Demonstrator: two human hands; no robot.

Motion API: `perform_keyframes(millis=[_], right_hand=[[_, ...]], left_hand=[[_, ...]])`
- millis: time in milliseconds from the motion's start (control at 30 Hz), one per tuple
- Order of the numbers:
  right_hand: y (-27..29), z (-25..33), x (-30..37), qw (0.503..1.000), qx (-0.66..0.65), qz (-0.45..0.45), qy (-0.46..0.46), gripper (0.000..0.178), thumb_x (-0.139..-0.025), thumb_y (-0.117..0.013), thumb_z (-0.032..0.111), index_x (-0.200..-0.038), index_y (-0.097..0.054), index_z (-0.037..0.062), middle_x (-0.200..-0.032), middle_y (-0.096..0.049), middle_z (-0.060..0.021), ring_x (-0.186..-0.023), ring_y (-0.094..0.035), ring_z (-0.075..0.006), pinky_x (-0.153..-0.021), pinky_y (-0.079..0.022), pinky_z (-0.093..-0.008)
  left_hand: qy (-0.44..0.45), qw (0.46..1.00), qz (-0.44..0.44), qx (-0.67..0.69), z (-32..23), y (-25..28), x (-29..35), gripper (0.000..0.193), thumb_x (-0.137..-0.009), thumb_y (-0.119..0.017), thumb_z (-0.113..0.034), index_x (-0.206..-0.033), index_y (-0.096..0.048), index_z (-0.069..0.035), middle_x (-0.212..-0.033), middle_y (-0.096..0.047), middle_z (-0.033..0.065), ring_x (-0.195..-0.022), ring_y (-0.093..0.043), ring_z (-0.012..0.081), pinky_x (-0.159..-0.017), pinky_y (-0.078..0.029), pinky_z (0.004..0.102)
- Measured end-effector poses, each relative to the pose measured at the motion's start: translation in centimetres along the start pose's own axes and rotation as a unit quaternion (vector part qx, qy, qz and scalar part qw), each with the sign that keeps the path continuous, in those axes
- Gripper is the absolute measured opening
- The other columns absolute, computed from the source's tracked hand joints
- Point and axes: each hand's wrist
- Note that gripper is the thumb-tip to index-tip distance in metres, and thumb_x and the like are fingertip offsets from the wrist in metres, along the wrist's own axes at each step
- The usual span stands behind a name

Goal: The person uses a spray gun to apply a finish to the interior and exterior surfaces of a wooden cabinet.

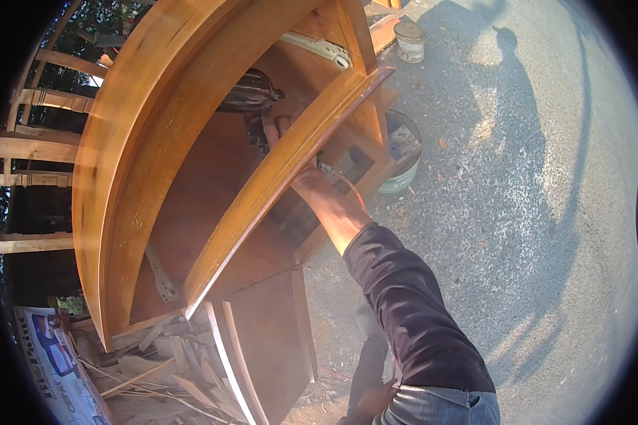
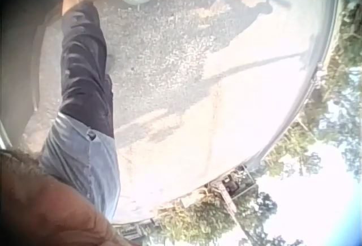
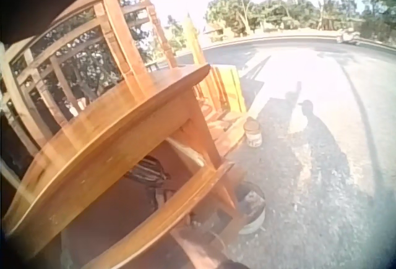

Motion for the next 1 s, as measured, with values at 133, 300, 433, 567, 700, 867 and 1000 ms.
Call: perform_keyframes(millis=[133, 300, 433, 567, 700, 867, 1000], right_hand=[[3.0, 2.6, -0.4, 0.991, 0.046, -0.103, 0.076, 0.062, -0.082, -0.064, 0.024, -0.140, -0.050, 0.0050, -0.109, -0.057, -0.0167, -0.096, -0.062, -0.0371, -0.087, -0.053, -0.0485], [2.5, 4.4, 2.1, 0.990, 0.021, -0.126, 0.062, 0.064, -0.077, -0.068, 0.023, -0.135, -0.052, 0.0003, -0.111, -0.056, -0.0193, -0.102, -0.061, -0.0371, -0.078, -0.056, -0.0479], [1.7, 4.3, 5.3, 0.994, -0.028, -0.103, -0.017, 0.051, -0.077, -0.066, 0.012, -0.124, -0.056, -0.0047, -0.116, -0.056, -0.0200, -0.107, -0.059, -0.0363, -0.070, -0.059, -0.0419], [0.0, 4.8, 8.7, 0.991, 0.072, -0.089, -0.068, 0.049, -0.077, -0.062, 0.002, -0.125, -0.055, -0.0047, -0.112, -0.055, -0.0183, -0.105, -0.058, -0.0348, -0.070, -0.058, -0.0368], [-0.9, 1.9, 11.5, 0.989, 0.092, -0.034, -0.110, 0.057, -0.078, -0.062, 0.002, -0.133, -0.051, -0.0030, -0.106, -0.052, -0.0179, -0.101, -0.056, -0.0345, -0.071, -0.058, -0.0367], [-2.4, 3.1, 13.7, 0.979, 0.109, 0.032, -0.168, 0.061, -0.080, -0.060, 0.003, -0.140, -0.046, -0.0016, -0.105, -0.050, -0.0162, -0.105, -0.053, -0.0334, -0.076, -0.058, -0.0392], [-2.6, 2.8, 12.1, 0.980, 0.119, 0.048, -0.155, 0.062, -0.081, -0.061, 0.006, -0.141, -0.045, -0.0004, -0.111, -0.052, -0.0167, -0.109, -0.053, -0.0342, -0.081, -0.058, -0.0394]], left_hand=[[0.139, 0.990, -0.009, 0.035, -3.7, 3.1, -0.2, 0.047, -0.103, -0.043, -0.041, -0.143, -0.048, -0.017, -0.109, -0.069, 0.0214, -0.102, -0.067, 0.0388, -0.086, -0.053, 0.0513], [0.169, 0.978, -0.052, 0.109, -8.2, 10.7, 1.7, 0.048, -0.103, -0.044, -0.040, -0.145, -0.046, -0.016, -0.110, -0.069, 0.0218, -0.103, -0.066, 0.0407, -0.091, -0.051, 0.0516], [0.185, 0.965, -0.086, 0.164, -6.0, 10.3, 4.2, 0.048, -0.102, -0.045, -0.039, -0.146, -0.046, -0.017, -0.111, -0.069, 0.0220, -0.104, -0.066, 0.0414, -0.092, -0.050, 0.0518], [0.131, 0.978, -0.085, 0.135, -1.9, 7.2, 5.8, 0.048, -0.102, -0.045, -0.038, -0.145, -0.046, -0.017, -0.111, -0.069, 0.0219, -0.103, -0.066, 0.0412, -0.091, -0.050, 0.0517], [0.107, 0.984, -0.073, 0.121, 0.2, 7.6, 6.4, 0.048, -0.102, -0.046, -0.038, -0.145, -0.047, -0.017, -0.110, -0.069, 0.0217, -0.103, -0.066, 0.0409, -0.090, -0.051, 0.0515], [0.101, 0.985, -0.073, 0.119, 1.6, 7.3, 7.0, 0.048, -0.101, -0.047, -0.038, -0.144, -0.048, -0.017, -0.110, -0.069, 0.0214, -0.102, -0.066, 0.0406, -0.089, -0.051, 0.0514], [0.094, 0.986, -0.070, 0.115, 2.6, 7.6, 7.3, 0.047, -0.101, -0.048, -0.037, -0.144, -0.048, -0.017, -0.110, -0.069, 0.0212, -0.101, -0.066, 0.0403, -0.089, -0.051, 0.0512]])
Point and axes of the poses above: each hand's wrist, its own x-axis away from the middle knuckle, its own y-axis out of the back of the hand, z = x × y
